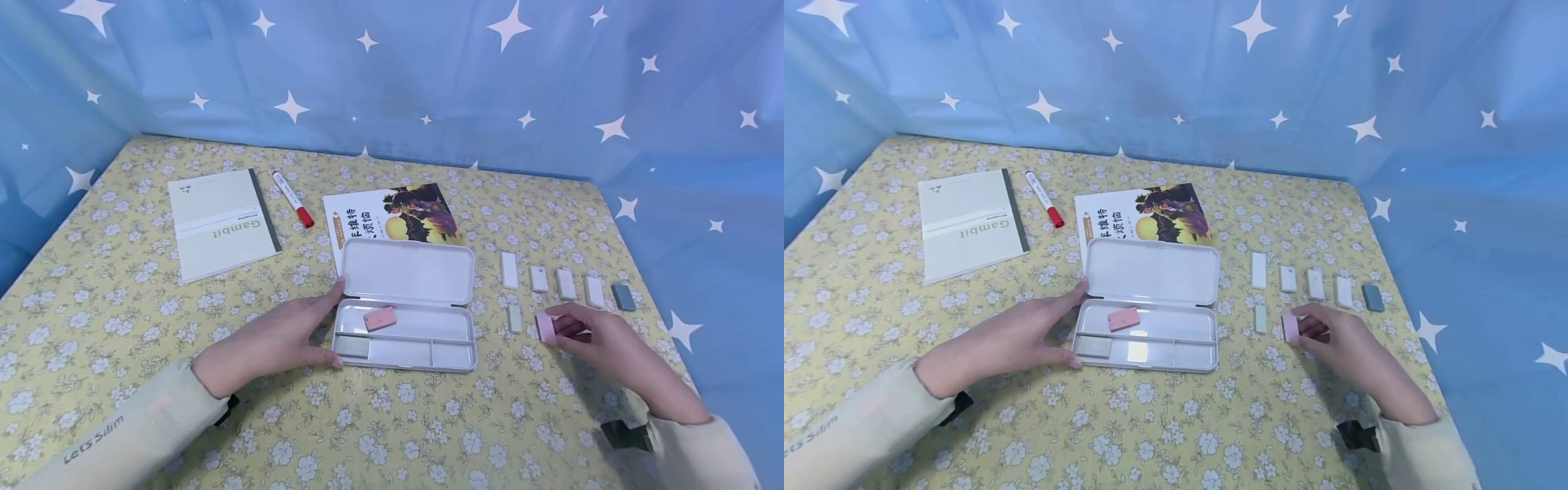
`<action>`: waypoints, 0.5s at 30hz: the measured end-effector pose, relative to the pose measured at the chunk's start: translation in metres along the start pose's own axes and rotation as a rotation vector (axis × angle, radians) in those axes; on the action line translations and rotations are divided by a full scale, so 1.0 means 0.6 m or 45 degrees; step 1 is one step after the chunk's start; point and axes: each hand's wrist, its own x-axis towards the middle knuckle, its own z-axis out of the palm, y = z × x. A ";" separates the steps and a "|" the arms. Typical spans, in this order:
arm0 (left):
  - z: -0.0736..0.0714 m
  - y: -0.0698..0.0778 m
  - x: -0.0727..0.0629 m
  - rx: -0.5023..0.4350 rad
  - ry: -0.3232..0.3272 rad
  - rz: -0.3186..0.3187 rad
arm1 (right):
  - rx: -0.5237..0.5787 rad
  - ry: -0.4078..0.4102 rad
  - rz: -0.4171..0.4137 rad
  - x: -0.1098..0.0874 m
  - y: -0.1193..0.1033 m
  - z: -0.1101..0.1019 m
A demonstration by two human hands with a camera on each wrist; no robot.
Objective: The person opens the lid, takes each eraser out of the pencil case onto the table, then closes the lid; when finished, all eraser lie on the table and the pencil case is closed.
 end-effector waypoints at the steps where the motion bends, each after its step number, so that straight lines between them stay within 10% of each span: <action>1: 0.000 0.000 0.000 0.002 0.000 -0.001 | -0.003 0.001 0.001 0.000 0.001 0.001; 15: 0.000 0.001 0.000 -0.005 -0.005 -0.003 | -0.013 -0.004 0.045 0.001 0.008 0.007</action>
